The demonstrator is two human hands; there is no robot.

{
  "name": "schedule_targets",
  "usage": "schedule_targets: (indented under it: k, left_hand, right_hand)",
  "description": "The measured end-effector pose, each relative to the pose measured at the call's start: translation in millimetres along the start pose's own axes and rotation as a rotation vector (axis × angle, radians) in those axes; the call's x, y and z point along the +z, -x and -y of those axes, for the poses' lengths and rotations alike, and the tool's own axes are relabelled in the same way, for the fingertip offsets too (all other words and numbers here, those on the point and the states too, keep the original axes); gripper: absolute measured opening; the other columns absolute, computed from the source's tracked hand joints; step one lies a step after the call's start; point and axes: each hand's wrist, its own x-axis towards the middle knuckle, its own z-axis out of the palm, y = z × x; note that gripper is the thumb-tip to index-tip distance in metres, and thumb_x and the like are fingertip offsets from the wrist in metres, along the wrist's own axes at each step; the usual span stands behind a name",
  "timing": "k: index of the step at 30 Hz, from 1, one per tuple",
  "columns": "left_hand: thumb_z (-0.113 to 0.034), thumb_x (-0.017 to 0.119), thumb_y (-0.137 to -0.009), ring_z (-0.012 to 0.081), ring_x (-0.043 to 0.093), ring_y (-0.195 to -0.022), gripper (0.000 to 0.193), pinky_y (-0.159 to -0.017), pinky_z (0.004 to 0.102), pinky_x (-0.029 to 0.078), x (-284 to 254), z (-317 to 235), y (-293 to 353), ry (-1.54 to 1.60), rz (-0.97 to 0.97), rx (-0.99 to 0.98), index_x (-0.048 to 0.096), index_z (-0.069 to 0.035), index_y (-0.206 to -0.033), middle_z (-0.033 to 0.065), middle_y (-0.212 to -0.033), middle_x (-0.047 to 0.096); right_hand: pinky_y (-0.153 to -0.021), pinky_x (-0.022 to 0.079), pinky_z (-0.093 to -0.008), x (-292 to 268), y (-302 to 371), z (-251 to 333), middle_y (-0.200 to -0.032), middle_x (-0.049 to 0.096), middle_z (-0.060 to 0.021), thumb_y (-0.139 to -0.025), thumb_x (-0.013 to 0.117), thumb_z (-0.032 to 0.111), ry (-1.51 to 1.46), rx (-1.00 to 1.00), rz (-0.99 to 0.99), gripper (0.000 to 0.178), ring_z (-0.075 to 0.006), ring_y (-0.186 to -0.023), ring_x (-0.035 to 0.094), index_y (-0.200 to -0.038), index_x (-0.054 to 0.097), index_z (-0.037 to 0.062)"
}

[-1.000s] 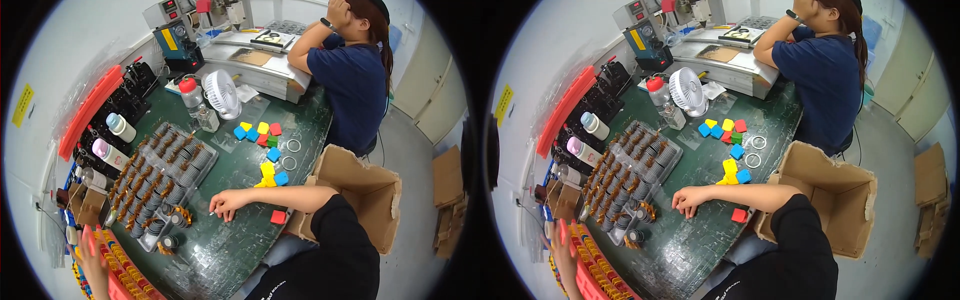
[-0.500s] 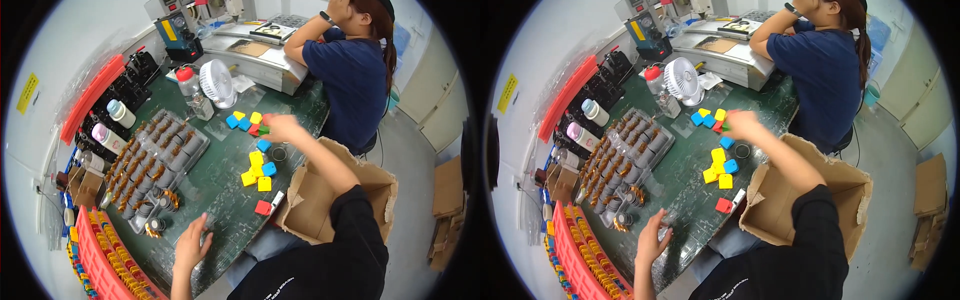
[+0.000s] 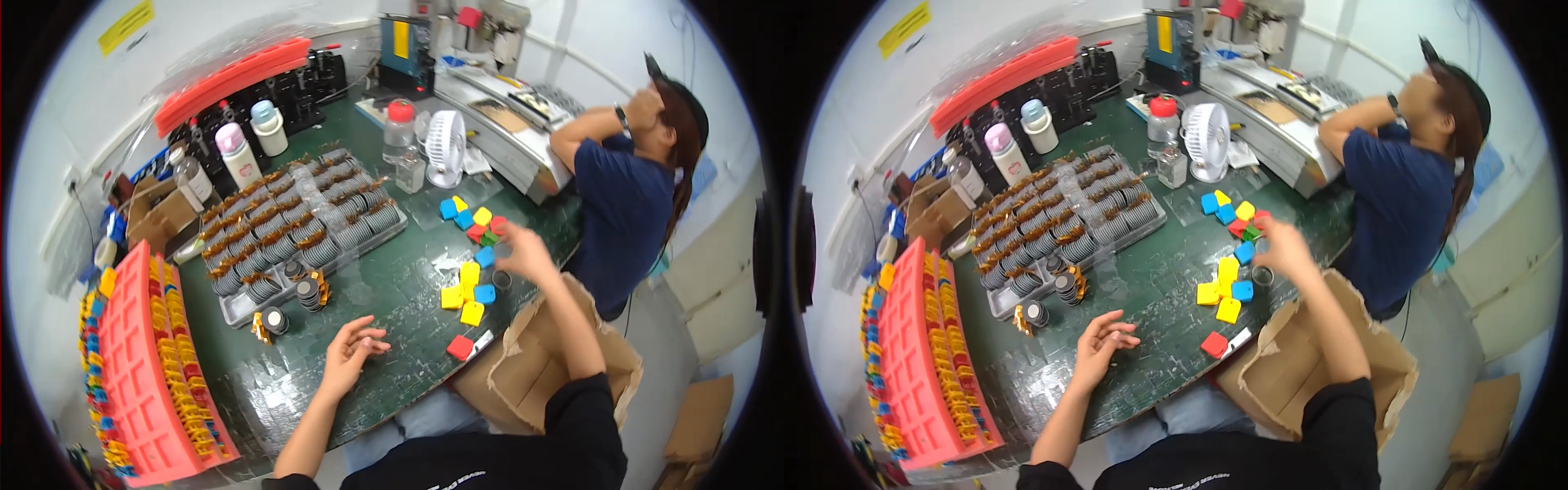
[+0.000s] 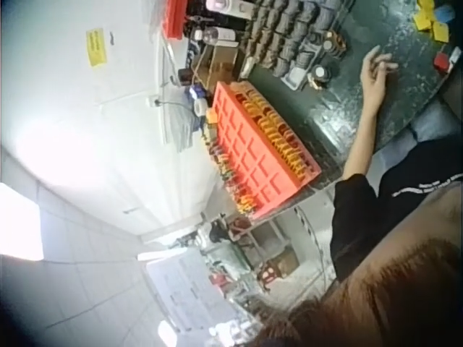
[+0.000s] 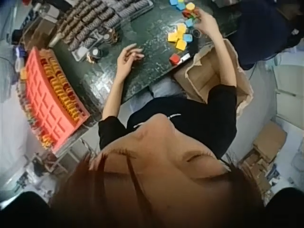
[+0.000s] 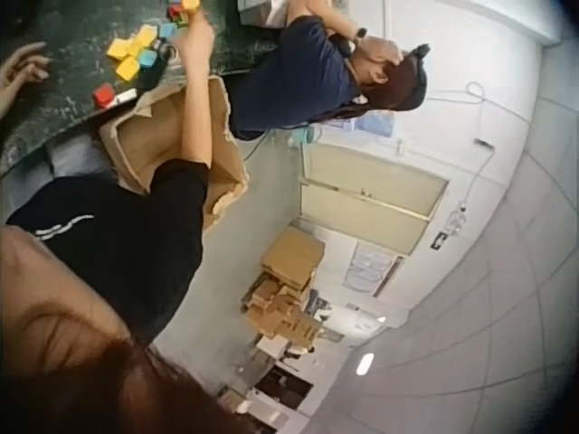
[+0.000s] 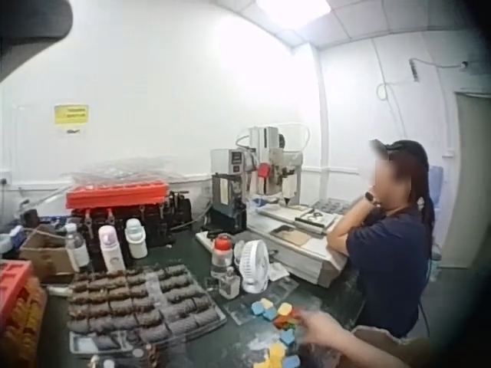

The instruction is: The person assembles small circular parts into colorful plastic housings by hand at a factory workbench.

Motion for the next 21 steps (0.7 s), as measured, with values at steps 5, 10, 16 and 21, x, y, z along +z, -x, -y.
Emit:
schedule_targets:
  k: [5, 10, 16, 21]
  left_hand:
    - [-0.036, 0.034, -0.101, 0.0361, 0.056, -0.113, 0.049, -0.093, 0.0443, 0.049, -4, -15, 3, 0.446, -0.023, -0.25, 0.038, 0.0, -0.134, 0.0229, -0.124, 0.053]
    - [-0.044, 0.029, -0.1, 0.0303, 0.059, -0.107, 0.052, -0.095, 0.0451, 0.048, -15, 0, -2, 0.588, -0.08, -0.32, 0.043, -0.002, -0.129, 0.0186, -0.125, 0.054]
    - [-0.044, 0.03, -0.099, 0.0333, 0.054, -0.117, 0.058, -0.096, 0.0411, 0.046, -19, -13, -4, 0.581, -0.088, -0.247, 0.039, 0.002, -0.133, 0.0194, -0.131, 0.049]
    - [-0.045, 0.028, -0.099, 0.0316, 0.055, -0.116, 0.058, -0.092, 0.0392, 0.049, -28, -18, -7, 0.567, -0.139, -0.236, 0.04, 0.0, -0.133, 0.0177, -0.132, 0.05]
  right_hand:
    - [-0.09, 0.045, -0.0391, 29, 20, 161, -0.109, 0.061, -0.0097, -0.069, 0.072, 0.014, -0.253, -0.657, 0.382, 0.06, -0.0289, -0.103, 0.055, -0.125, 0.051, 0.0104]
    - [-0.092, 0.045, -0.04, 82, 0, 203, -0.12, 0.057, -0.0119, -0.074, 0.071, 0.016, -0.247, -0.856, 0.737, 0.059, -0.0314, -0.109, 0.054, -0.129, 0.049, 0.009]
    - [-0.083, 0.049, -0.039, 125, -67, 236, -0.105, 0.062, -0.013, -0.077, 0.07, 0.022, -0.222, -0.834, 0.382, 0.046, -0.0301, -0.096, 0.06, -0.119, 0.055, 0.0111]
    - [-0.087, 0.047, -0.0377, 141, -75, 249, -0.108, 0.063, -0.0106, -0.072, 0.073, 0.015, -0.202, -0.816, 0.407, 0.052, -0.028, -0.102, 0.059, -0.121, 0.056, 0.0109]
